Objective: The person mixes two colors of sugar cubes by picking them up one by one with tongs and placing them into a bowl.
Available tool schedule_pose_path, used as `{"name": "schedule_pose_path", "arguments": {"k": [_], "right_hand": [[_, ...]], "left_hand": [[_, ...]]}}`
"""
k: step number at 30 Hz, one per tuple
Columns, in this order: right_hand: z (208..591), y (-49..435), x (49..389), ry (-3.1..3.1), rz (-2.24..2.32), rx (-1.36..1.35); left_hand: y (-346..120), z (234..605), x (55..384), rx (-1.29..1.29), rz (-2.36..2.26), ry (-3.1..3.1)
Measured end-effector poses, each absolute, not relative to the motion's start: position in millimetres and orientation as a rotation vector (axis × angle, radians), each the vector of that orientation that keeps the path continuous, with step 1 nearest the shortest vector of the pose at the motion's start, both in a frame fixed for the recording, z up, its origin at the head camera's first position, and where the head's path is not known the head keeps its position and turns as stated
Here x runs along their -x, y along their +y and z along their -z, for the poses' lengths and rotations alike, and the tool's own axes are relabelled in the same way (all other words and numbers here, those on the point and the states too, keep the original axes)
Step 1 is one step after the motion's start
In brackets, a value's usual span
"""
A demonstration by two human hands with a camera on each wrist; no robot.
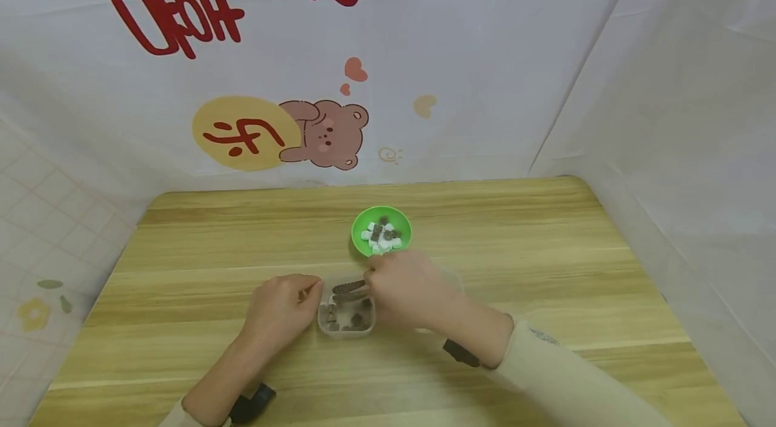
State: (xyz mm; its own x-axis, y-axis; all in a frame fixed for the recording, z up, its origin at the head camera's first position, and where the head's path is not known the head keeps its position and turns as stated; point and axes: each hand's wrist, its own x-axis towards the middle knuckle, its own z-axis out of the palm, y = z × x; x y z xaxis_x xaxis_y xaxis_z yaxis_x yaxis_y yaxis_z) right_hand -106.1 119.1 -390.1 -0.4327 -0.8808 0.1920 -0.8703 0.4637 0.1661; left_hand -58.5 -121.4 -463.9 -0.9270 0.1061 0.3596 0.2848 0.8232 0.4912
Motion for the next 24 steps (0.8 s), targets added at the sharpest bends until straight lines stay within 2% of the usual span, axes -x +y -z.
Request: {"name": "schedule_pose_path", "arguments": {"k": [13,24], "right_hand": [[376.7,140.6,120.2,-2.355,-0.425,-1.386],[373.5,149.3,151.3,-2.454,-0.485,-1.039]], "left_hand": [[-123.6,457.5,60.1,0.293,0.828,-2.706],[-136.3,445.0,66.5,0.319,0.849,-2.744]]}}
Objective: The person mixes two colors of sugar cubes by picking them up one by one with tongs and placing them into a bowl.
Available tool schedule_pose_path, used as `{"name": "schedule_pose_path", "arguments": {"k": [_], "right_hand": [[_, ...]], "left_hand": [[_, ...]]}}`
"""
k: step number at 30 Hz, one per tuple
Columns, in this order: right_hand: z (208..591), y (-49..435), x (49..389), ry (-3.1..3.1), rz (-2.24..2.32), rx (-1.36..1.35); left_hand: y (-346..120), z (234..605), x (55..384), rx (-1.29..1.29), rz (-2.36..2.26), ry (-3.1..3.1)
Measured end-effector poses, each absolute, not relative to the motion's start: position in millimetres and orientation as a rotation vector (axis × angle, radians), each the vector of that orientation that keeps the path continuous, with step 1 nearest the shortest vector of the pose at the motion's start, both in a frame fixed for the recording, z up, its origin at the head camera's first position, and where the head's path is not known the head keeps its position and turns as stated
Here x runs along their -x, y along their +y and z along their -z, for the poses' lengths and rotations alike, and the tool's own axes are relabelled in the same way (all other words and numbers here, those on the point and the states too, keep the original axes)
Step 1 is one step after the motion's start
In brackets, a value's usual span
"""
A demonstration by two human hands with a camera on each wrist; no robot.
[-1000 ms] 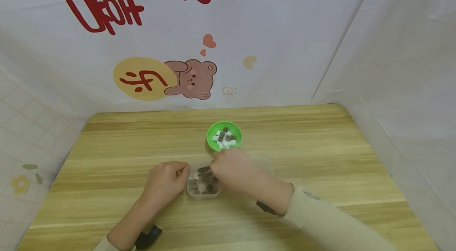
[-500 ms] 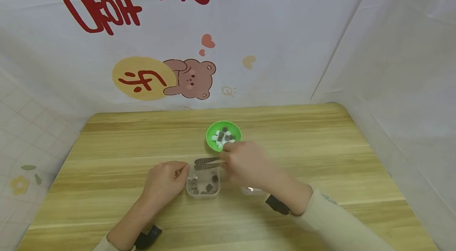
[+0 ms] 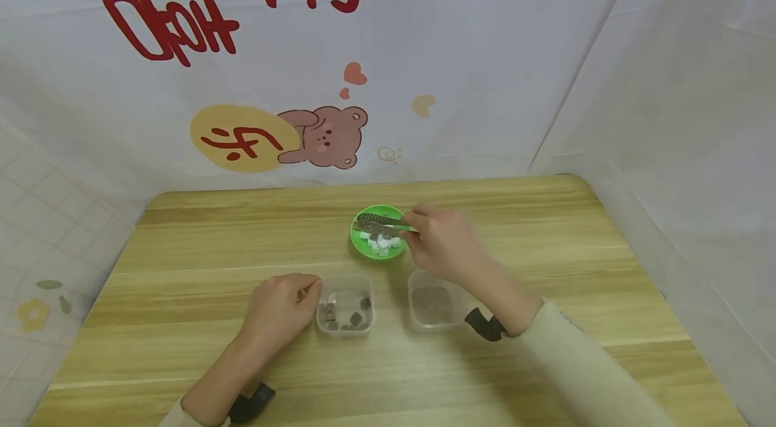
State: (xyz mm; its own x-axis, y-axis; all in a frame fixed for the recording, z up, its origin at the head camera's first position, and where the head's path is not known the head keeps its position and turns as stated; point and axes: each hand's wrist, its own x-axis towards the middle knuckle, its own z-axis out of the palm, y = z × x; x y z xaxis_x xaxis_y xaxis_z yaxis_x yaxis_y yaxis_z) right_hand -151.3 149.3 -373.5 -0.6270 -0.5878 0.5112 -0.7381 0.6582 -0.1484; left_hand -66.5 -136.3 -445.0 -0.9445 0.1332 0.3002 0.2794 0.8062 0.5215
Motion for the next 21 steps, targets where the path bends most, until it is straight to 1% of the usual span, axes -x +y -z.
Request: {"name": "schedule_pose_path", "arguments": {"k": [5,10,15,21], "right_hand": [[379.7,157.0,157.8,-2.512,-0.482,-0.952],[385.1,161.4,157.3,-2.514,-0.503,-0.935],[385.0,161.9,151.6,-2.460,-0.517,-0.983],[382.0,158.5,138.7,-2.394,-0.543,-1.105]], "left_hand": [[-135.8,445.7,67.3,0.323,0.844,-2.741],[-136.0,447.4,66.4,0.328,0.844,-2.731],[-136.5,447.6,65.4,0.337,0.845,-2.724],[-136.3,447.4,64.6,0.353,0.841,-2.722]]}}
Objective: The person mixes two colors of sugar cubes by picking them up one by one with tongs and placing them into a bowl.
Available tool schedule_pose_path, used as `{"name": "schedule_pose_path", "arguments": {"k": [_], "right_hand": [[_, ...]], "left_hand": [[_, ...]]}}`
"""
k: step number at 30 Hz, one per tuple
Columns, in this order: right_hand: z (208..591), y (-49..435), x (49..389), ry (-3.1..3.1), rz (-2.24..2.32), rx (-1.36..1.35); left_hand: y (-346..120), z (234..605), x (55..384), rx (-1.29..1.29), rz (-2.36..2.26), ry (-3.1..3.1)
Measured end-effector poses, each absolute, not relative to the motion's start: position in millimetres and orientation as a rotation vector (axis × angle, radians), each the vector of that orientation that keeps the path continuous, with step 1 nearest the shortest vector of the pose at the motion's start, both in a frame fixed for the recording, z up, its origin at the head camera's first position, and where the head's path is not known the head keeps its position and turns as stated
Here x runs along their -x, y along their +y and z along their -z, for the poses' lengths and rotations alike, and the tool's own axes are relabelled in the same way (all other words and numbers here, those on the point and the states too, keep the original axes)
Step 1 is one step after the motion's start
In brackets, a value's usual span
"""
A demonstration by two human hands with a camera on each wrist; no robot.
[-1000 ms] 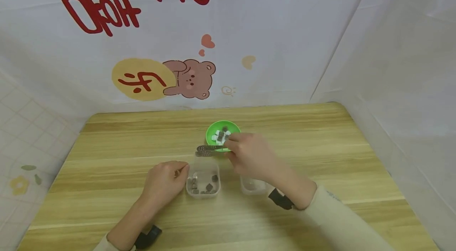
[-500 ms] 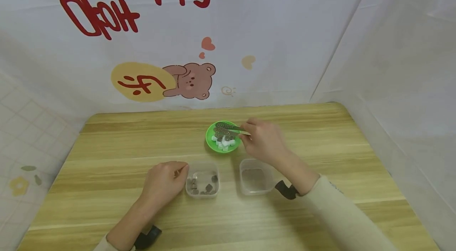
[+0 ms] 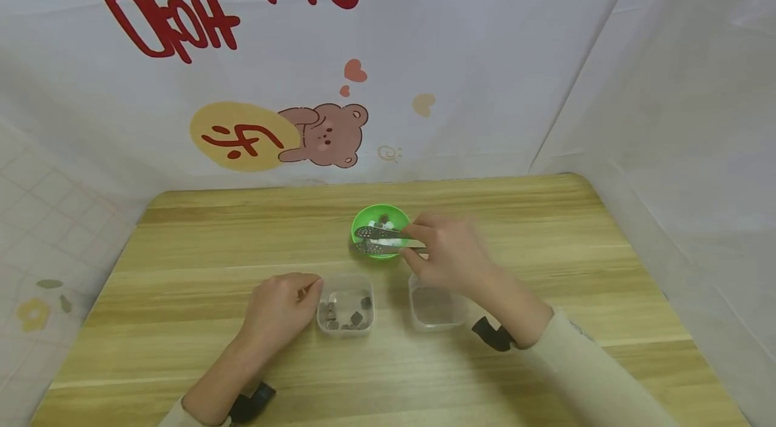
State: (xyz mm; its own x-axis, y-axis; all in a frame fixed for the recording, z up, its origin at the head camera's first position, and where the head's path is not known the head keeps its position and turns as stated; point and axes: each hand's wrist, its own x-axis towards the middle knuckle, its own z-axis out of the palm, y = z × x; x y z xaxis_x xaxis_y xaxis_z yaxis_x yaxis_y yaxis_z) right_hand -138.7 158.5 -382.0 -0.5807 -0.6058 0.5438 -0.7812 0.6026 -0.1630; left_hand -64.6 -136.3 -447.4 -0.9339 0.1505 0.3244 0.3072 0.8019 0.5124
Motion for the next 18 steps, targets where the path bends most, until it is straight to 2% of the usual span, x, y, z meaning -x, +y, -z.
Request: {"name": "schedule_pose_path", "arguments": {"k": [6,18], "right_hand": [[380.3,152.1,126.4,-2.406,-0.498,-1.240],[366.8,128.4,116.9,-2.597,-0.126,-1.491]], "left_hand": [[-136.0,448.2,63.9,0.358,0.832,-2.716],[-136.4,449.2,63.6,0.377,0.835,-2.702]]}}
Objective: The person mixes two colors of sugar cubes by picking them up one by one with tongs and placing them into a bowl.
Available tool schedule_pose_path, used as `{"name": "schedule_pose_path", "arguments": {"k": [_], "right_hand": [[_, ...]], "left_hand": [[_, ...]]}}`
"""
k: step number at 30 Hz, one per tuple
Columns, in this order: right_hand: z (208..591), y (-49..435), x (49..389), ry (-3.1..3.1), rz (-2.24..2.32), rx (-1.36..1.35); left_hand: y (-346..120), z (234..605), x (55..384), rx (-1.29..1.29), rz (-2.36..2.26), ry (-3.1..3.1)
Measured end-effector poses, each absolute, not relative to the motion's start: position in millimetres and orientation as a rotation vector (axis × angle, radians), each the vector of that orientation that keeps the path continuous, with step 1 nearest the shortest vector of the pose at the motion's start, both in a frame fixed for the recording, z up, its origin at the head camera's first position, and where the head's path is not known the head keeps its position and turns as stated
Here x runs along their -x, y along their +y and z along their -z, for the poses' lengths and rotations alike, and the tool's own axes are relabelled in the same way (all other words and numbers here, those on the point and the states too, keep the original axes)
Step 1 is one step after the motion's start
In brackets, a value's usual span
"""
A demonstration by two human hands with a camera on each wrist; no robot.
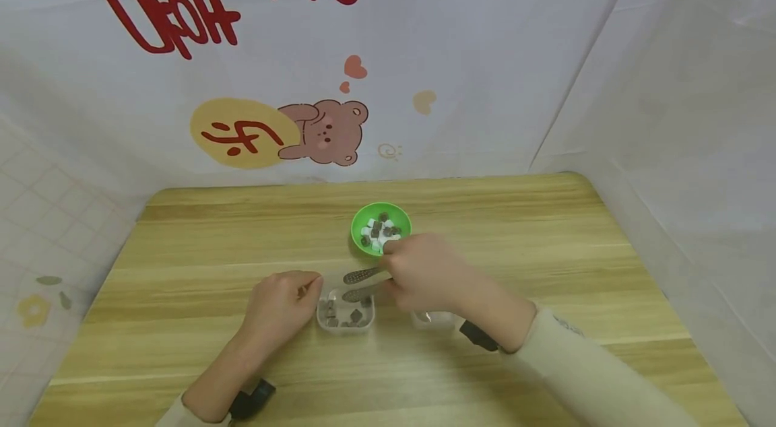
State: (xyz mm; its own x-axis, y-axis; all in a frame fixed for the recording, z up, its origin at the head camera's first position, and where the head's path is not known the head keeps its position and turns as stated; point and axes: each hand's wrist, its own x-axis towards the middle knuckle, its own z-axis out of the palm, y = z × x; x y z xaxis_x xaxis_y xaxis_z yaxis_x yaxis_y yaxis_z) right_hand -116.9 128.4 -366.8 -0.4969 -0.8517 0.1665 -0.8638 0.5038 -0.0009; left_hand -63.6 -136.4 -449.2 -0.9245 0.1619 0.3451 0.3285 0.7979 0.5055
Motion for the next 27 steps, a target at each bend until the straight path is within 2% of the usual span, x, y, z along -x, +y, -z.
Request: {"name": "schedule_pose_path", "arguments": {"k": [11,20,27], "right_hand": [[358.4,94.5,108.3,-2.578,0.210,-1.653],[356.9,75.5,99.8,-2.614,0.463,-1.624],[357.5,71.9,99.2,-2.586,0.489,-1.625]], "left_hand": [[-136.6,451.2,63.8,0.406,0.830,-2.686],[-136.1,451.9,64.0,0.426,0.837,-2.672],[-136.0,452.0,63.4,0.417,0.848,-2.679]]}}
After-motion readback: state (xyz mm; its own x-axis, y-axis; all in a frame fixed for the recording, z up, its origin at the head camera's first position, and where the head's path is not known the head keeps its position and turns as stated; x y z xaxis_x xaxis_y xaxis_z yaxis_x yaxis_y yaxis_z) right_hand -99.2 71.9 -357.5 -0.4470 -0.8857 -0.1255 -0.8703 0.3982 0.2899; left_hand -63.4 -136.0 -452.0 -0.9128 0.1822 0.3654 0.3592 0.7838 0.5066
